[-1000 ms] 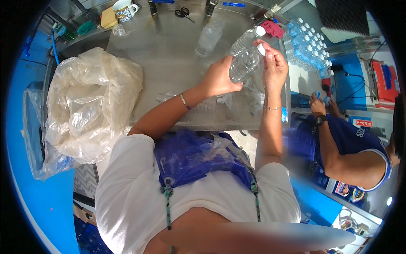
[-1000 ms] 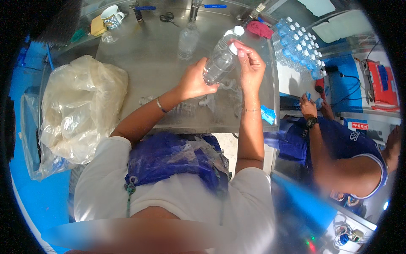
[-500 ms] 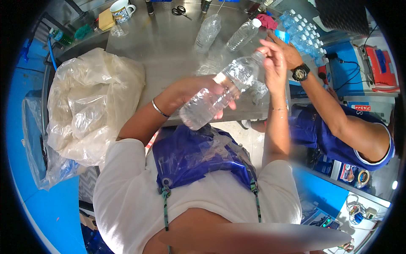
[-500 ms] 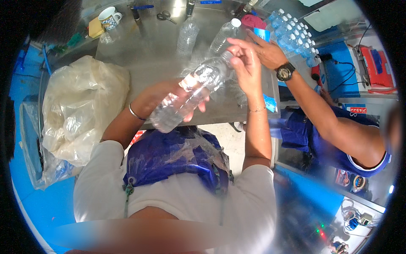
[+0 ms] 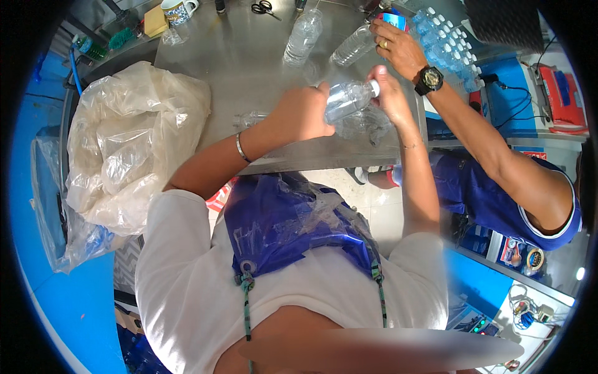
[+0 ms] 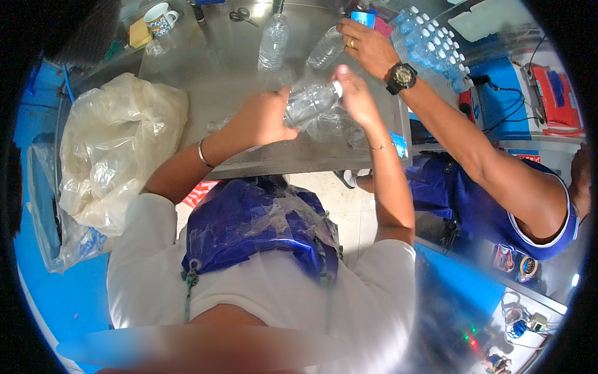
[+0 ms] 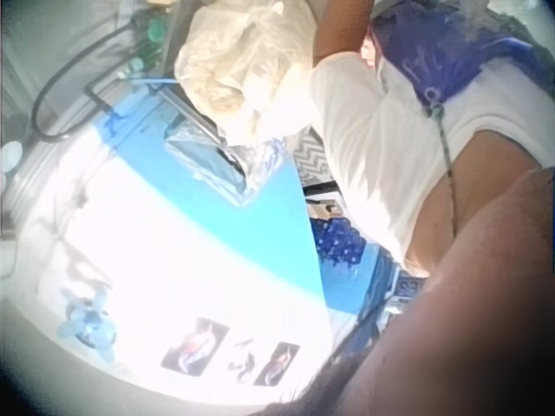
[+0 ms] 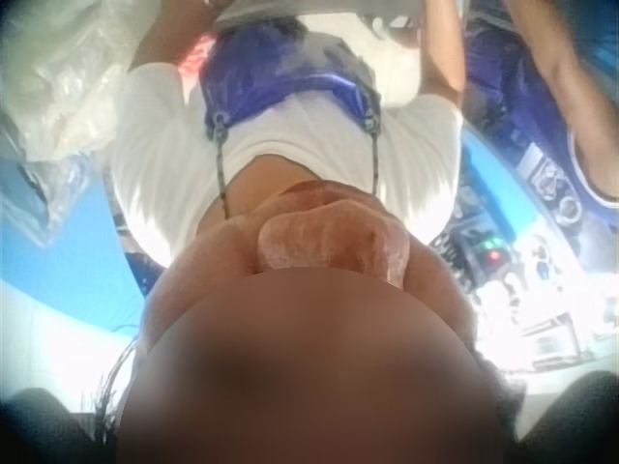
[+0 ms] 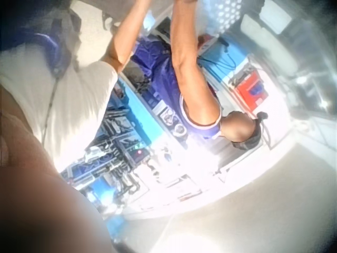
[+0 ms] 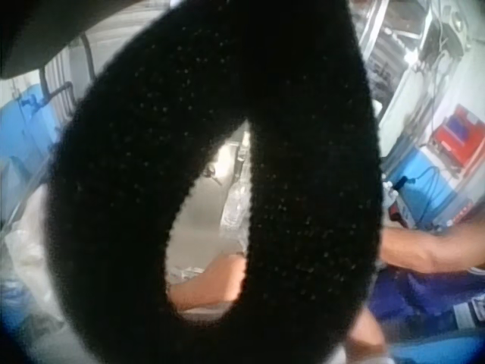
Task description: The person repeatedly picks up empty plastic bottles from a metal table, screws on white caps, and places the capped bottles into a large plastic bag. The person also handles a red and white striped cloth at the end.
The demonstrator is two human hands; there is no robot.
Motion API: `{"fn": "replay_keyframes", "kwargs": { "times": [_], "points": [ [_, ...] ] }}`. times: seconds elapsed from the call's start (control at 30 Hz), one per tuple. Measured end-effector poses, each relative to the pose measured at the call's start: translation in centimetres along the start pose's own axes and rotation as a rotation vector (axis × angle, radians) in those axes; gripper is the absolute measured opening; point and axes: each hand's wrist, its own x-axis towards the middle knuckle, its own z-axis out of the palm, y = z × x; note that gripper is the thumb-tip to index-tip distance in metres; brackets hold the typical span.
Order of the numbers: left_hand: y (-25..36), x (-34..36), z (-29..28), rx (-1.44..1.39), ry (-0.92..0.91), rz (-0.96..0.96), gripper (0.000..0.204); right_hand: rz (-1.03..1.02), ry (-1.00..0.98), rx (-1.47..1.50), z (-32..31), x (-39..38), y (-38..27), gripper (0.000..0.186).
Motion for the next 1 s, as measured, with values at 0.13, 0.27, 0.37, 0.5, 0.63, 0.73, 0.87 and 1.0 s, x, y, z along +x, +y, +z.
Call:
{"fn": "replay_keyframes", "kwargs": {
  "times": [0.13, 0.27, 0.37, 0.5, 0.63, 0.73, 0.87, 1.0],
  "points": [
    [0.7, 0.7, 2.0, -0.033, 0.175, 0.066, 0.057, -0.289, 0.216, -0.201, -1.0, -0.8, 0.6, 0.035],
    [0.8, 2.1, 4.5, -0.025, 0.136, 0.007, 0.057, -0.245, 0.274, -0.490, -1.1, -0.3, 0.9, 0.029],
    [0.6, 3.8, 6.1, -0.035, 0.202, 0.020, 0.059, -0.178, 0.270, -0.561, -2.1, 0.2, 0.8, 0.032],
    [0.3, 6.5, 6.9, -0.058, 0.408, 0.100, 0.066, -0.212, 0.175, -0.313, -4.5, 0.6, 0.5, 0.031],
    [0.2, 7.9, 7.2, 0.016, 0.458, 0.137, 0.070, -0.205, 0.053, 0.043, -5.8, 1.2, 0.9, 0.044],
    [-0.3, 8.1, 7.5, 0.129, 0.484, 0.129, 0.071, -0.176, 0.035, 0.104, -5.7, 1.6, 1.5, 0.043],
    [-1.5, 8.7, 8.5, 0.151, 0.576, 0.138, 0.073, -0.184, 0.063, 0.020, -5.3, 2.3, 1.3, 0.040],
    [-3.3, 11.1, 9.7, 0.054, 0.545, -0.017, 0.074, -0.339, 0.348, -0.587, -6.3, 2.8, 0.9, 0.037]
  ]
}}
